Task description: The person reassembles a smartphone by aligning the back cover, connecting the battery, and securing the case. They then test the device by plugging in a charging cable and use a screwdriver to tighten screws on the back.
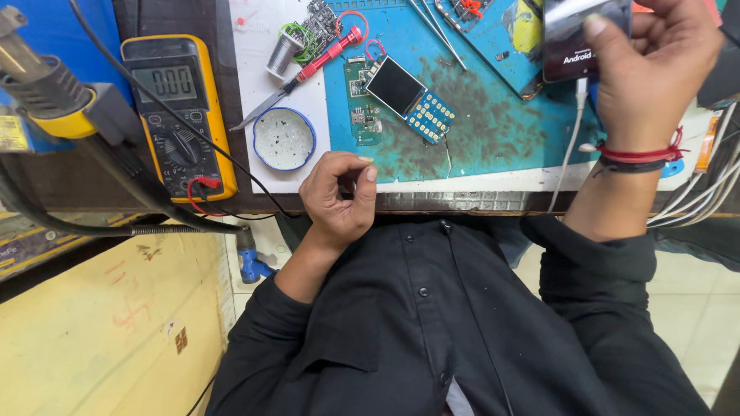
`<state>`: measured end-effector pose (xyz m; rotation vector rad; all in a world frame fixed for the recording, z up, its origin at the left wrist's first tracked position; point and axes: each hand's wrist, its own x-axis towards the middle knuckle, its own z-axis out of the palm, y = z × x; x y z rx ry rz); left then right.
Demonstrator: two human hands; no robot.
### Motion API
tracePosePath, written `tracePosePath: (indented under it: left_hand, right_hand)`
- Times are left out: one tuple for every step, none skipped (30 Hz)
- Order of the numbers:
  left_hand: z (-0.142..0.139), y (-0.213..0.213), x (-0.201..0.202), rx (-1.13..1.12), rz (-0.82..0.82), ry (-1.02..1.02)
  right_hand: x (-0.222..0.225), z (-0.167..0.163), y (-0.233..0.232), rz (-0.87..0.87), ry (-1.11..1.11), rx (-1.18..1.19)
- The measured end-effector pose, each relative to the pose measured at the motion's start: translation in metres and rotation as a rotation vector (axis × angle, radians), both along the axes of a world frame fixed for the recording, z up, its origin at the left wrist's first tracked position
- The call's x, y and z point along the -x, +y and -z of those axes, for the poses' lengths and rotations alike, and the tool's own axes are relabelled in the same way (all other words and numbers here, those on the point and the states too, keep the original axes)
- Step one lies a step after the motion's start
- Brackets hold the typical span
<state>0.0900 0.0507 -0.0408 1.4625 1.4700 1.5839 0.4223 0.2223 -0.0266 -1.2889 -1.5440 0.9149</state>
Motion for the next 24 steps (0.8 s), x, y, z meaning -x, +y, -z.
tracePosePath:
  left_hand:
    - [-0.002,0.001,0.000,-0.008,-0.007,0.018]
    - [-0.004,0.001,0.000,-0.014,-0.015,0.037]
    - [-0.007,0.001,-0.001,-0.027,-0.006,0.044]
    - [-0.011,0.002,-0.003,-0.040,0.003,0.051]
    - [-0.015,0.003,-0.005,-0.055,0.010,0.057]
    - [-0.020,0.004,-0.010,-0.039,0.036,0.005]
    - [-0.024,0.005,-0.016,-0.023,0.064,-0.047]
    - [-0.027,0.010,-0.023,0.022,0.143,-0.205]
    - [-0.030,0.015,-0.032,0.071,0.220,-0.366]
    - [-0.032,0.020,-0.040,0.143,0.306,-0.492]
    - [-0.032,0.027,-0.047,0.210,0.393,-0.615]
    - [-0.031,0.035,-0.056,0.202,0.439,-0.741]
    - [-0.029,0.043,-0.065,0.195,0.486,-0.868]
    - [-0.027,0.044,-0.072,0.202,0.492,-0.942]
    - [-0.024,0.046,-0.077,0.208,0.495,-1.017]
    - [-0.021,0.045,-0.081,0.227,0.459,-1.038]
    - [-0.017,0.044,-0.084,0.249,0.424,-1.057]
    - [-0.014,0.041,-0.084,0.258,0.414,-1.065]
    - [-0.011,0.038,-0.083,0.265,0.405,-1.073]
    - [-0.009,0.037,-0.082,0.268,0.393,-1.080]
    - [-0.009,0.034,-0.080,0.278,0.392,-1.079]
    - [-0.010,0.033,-0.078,0.290,0.389,-1.077]
    - [-0.013,0.032,-0.076,0.297,0.387,-1.072]
    - [-0.017,0.031,-0.074,0.293,0.400,-1.017]
  right_hand:
    - [-0.002,-0.002,0.000,0.020,0.046,0.030]
    - [-0.003,-0.004,-0.004,0.038,0.084,0.018]
    - [-0.003,-0.007,-0.010,0.053,0.119,0.010]
    - [-0.002,-0.010,-0.016,0.069,0.153,0.001]
    - [-0.001,-0.015,-0.027,0.080,0.182,-0.006]
    - [0.003,-0.018,-0.039,0.082,0.215,-0.005]
    - [0.006,-0.021,-0.051,0.084,0.247,-0.004]
    - [0.010,-0.025,-0.066,0.078,0.278,0.012]
    - [0.015,-0.027,-0.080,0.076,0.293,0.012]
    - [0.020,-0.029,-0.093,0.074,0.308,0.012]
    - [0.027,-0.030,-0.105,0.063,0.340,0.025]
    - [0.033,-0.030,-0.117,0.052,0.372,0.038]
    - [0.039,-0.031,-0.128,0.033,0.403,0.076]
    - [0.045,-0.031,-0.138,0.015,0.435,0.114]
    - [0.050,-0.031,-0.147,0.003,0.437,0.133]
    - [0.053,-0.031,-0.152,-0.010,0.447,0.157]
    - [0.056,-0.031,-0.156,-0.023,0.457,0.181]
    - [0.057,-0.031,-0.159,-0.041,0.475,0.212]
    - [0.059,-0.031,-0.161,-0.060,0.494,0.240]
    - [0.059,-0.031,-0.160,-0.088,0.470,0.270]
    - [0.059,-0.030,-0.160,-0.119,0.444,0.306]
    - [0.059,-0.030,-0.159,-0.152,0.419,0.344]
    - [0.059,-0.030,-0.158,-0.163,0.413,0.352]
    - [0.059,-0.029,-0.158,-0.176,0.407,0.356]
